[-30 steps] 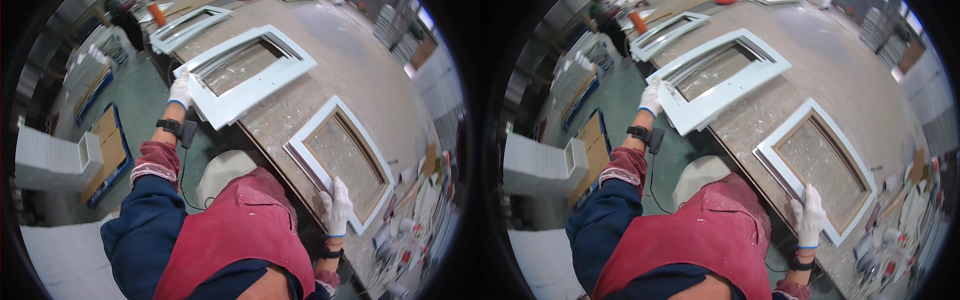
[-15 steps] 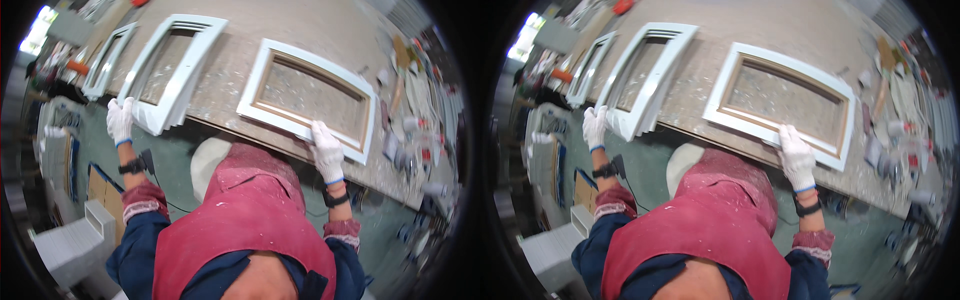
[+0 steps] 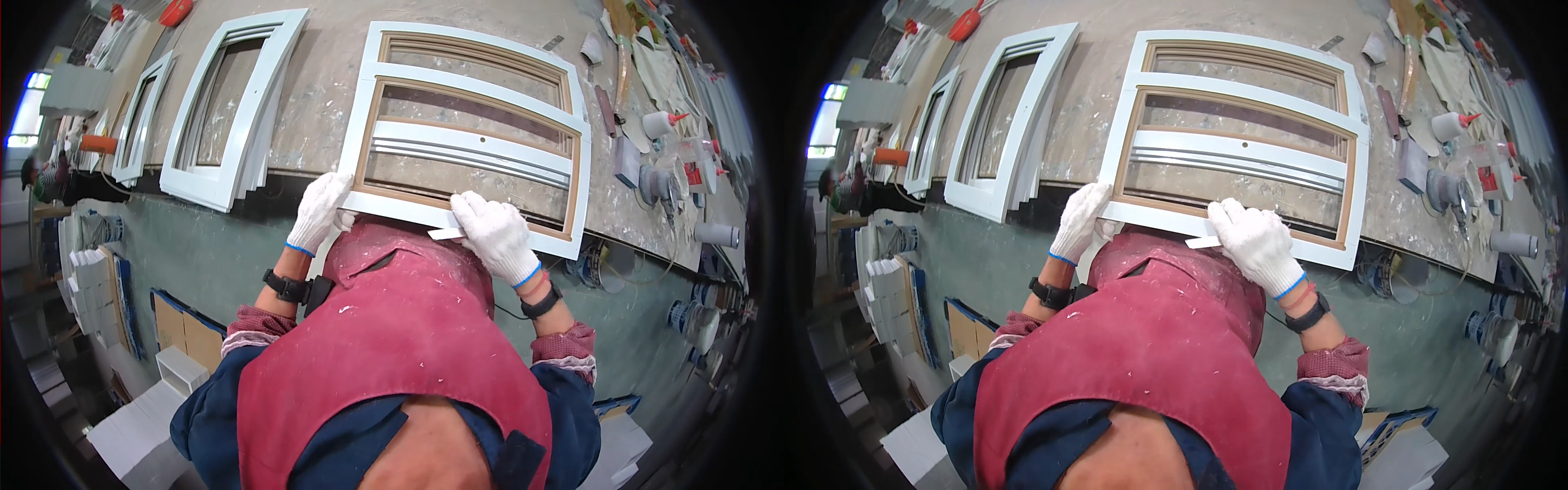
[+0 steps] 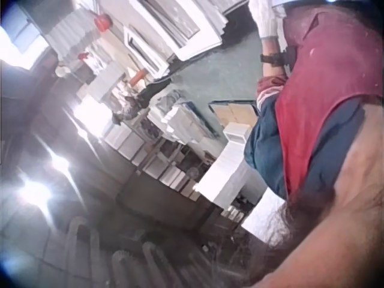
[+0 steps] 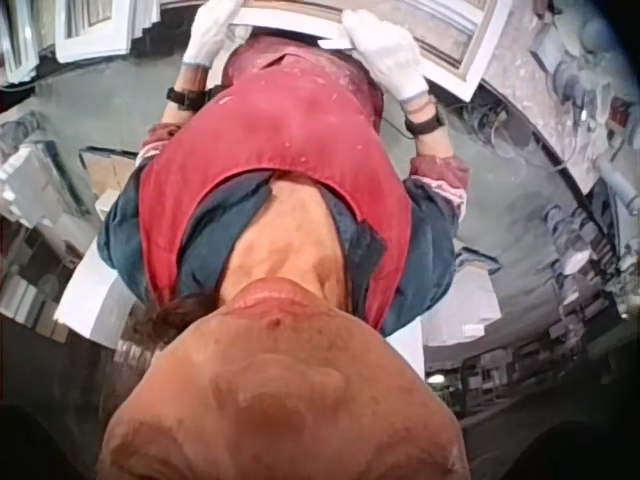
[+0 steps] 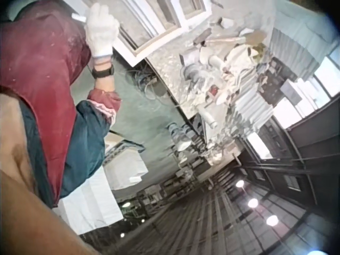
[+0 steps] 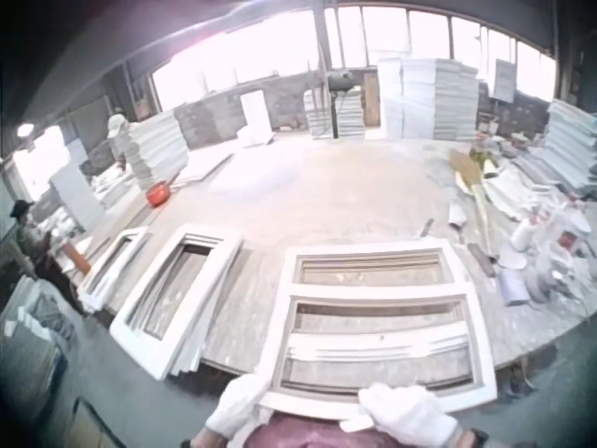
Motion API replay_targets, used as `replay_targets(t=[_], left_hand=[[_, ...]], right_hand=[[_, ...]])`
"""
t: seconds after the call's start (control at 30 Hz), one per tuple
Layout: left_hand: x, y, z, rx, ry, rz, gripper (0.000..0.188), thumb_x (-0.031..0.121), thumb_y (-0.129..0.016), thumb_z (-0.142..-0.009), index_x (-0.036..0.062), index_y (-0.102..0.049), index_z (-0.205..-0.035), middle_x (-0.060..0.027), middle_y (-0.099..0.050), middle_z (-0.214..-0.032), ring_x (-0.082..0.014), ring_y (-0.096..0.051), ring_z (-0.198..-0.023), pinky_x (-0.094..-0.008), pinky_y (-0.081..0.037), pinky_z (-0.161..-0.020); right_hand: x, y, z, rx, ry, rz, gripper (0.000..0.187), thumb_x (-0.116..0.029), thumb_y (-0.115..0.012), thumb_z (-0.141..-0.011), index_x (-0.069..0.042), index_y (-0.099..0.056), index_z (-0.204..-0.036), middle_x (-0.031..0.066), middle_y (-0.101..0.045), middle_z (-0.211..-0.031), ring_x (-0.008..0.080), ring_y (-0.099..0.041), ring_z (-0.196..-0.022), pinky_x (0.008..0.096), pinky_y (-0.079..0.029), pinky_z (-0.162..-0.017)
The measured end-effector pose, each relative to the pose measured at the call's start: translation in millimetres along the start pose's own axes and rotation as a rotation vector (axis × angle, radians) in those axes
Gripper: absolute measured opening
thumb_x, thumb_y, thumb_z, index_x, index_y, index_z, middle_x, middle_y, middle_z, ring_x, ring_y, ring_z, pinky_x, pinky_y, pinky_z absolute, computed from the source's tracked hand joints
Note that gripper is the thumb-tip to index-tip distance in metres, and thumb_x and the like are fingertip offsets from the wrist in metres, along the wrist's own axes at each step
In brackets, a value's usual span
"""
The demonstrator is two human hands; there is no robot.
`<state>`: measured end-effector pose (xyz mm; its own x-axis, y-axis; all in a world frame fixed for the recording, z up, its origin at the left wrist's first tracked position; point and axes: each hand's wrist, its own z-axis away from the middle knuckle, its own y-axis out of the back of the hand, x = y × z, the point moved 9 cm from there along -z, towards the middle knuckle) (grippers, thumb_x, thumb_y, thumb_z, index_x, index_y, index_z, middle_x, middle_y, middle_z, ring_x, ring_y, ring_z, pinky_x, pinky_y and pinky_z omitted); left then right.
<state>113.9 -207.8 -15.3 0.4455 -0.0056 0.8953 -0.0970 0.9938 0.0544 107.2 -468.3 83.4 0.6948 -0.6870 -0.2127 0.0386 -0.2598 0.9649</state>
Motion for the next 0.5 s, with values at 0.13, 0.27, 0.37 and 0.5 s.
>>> replay_targets(t=[0.13, 0.27, 0.37, 0.5], left_hand=[[3.8, 5.5, 2.4, -0.046, 0.029, -0.109, 0.035, 0.033, -0.059, -0.093, 0.0013, -0.063, -0.106, -0.0052, -0.063, -0.085, -0.0130, -0.058, -0.081, -0.0289, -0.047, -0.072], [50.6, 1.9, 4.1, -0.044, -0.461, -0.551, 0.037, 0.030, -0.053, -0.094, -0.0021, -0.061, -0.111, -0.0146, -0.066, -0.090, -0.0247, -0.062, -0.091, -0.0343, -0.047, -0.081], [58.7, 3.4, -29.1, -0.004, -0.417, -0.443, 0.051, 0.044, -0.051, -0.093, -0.0058, -0.062, -0.102, -0.0150, -0.065, -0.084, -0.0239, -0.060, -0.083, -0.0346, -0.046, -0.076], [92.3, -7.0, -60.1, -0.009, -0.705, -0.680, 0.042, 0.038, -0.049, -0.094, -0.0017, -0.062, -0.101, -0.0169, -0.066, -0.086, -0.0260, -0.063, -0.079, -0.0343, -0.050, -0.070]], right_hand=[[-2.7, -18.1, -4.8, -0.071, 0.055, -0.002, 0.056, -0.027, -0.074, -0.069, -0.006, -0.054, -0.117, 0.0078, -0.062, -0.098, 0.0257, -0.063, -0.077, 0.0369, -0.049, -0.065], [-6.2, -9.8, -4.6, -0.050, 0.104, 0.015, 0.055, -0.024, -0.074, -0.067, -0.006, -0.055, -0.116, 0.0078, -0.063, -0.093, 0.0254, -0.064, -0.076, 0.0361, -0.050, -0.065], [-20.3, 9.0, -3.6, 0.023, 0.209, 0.026, 0.036, -0.022, -0.064, -0.077, -0.006, -0.057, -0.108, 0.0051, -0.056, -0.077, 0.0217, -0.060, -0.063, 0.0328, -0.048, -0.056], [-31.5, 22.7, 5.7, 0.000, 0.244, 0.045, 0.037, -0.022, -0.065, -0.075, -0.006, -0.057, -0.107, 0.0044, -0.056, -0.077, 0.0203, -0.059, -0.062, 0.0322, -0.047, -0.055]])
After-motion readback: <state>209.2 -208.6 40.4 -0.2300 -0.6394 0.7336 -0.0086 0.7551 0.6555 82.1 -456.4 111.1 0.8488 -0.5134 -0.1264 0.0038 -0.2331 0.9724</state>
